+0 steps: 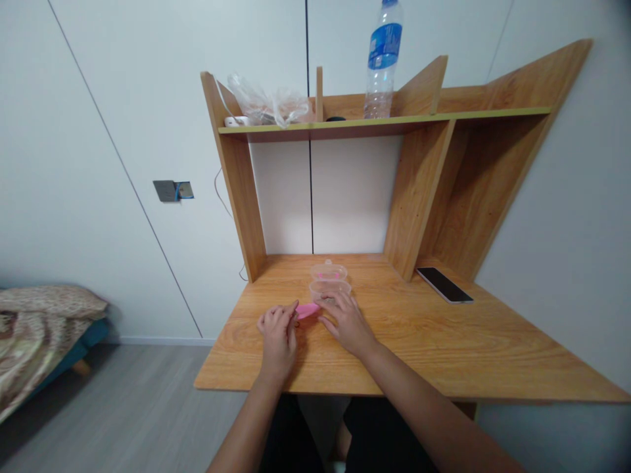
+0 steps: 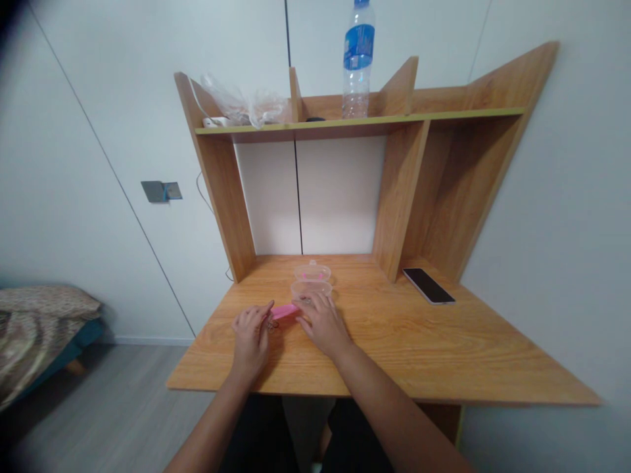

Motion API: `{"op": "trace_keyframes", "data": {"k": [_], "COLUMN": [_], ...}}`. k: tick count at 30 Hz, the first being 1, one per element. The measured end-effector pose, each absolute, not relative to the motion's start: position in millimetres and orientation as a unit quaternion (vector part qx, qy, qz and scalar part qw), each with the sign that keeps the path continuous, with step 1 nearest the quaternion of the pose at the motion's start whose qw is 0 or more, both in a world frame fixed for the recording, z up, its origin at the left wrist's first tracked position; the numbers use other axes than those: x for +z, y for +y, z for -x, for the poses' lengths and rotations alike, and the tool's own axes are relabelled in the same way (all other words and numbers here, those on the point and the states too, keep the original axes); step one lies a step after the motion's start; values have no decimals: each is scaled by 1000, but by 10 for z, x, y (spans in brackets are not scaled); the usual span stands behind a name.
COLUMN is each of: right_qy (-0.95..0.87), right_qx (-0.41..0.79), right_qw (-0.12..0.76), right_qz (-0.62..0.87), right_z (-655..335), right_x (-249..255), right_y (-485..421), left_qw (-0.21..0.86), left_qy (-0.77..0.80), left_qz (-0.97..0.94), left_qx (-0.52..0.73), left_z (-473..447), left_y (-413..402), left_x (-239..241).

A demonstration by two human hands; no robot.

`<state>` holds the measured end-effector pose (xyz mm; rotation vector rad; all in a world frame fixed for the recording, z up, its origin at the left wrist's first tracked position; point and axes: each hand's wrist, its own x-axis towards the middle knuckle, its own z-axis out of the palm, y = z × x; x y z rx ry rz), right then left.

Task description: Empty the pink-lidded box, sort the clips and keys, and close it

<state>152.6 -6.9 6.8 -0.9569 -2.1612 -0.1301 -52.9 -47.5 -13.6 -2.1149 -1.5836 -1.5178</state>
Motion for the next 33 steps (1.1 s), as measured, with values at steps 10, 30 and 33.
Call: {"op": "trace_keyframes", "data": {"k": [10,30,33], "right_qy": [-859,-711,-713], "right_qx": [-35,-77,-72], "right_qw": [382,571,563], "right_qz": [339,404,412], "right_z": [-1548,-1720,-1705], "right_x": [13,-86,-113], "right_y": [-23,263,313], "left_qw": [-78,-86,-84], "left_qy": [-445,-540,-555], "left_qz": [710,638,628], "left_qx": [-540,-542,-539], "left_z": [481,522,536], "left_y": [-474,-423,-413], "left_x": [-101,-160,-175]}}
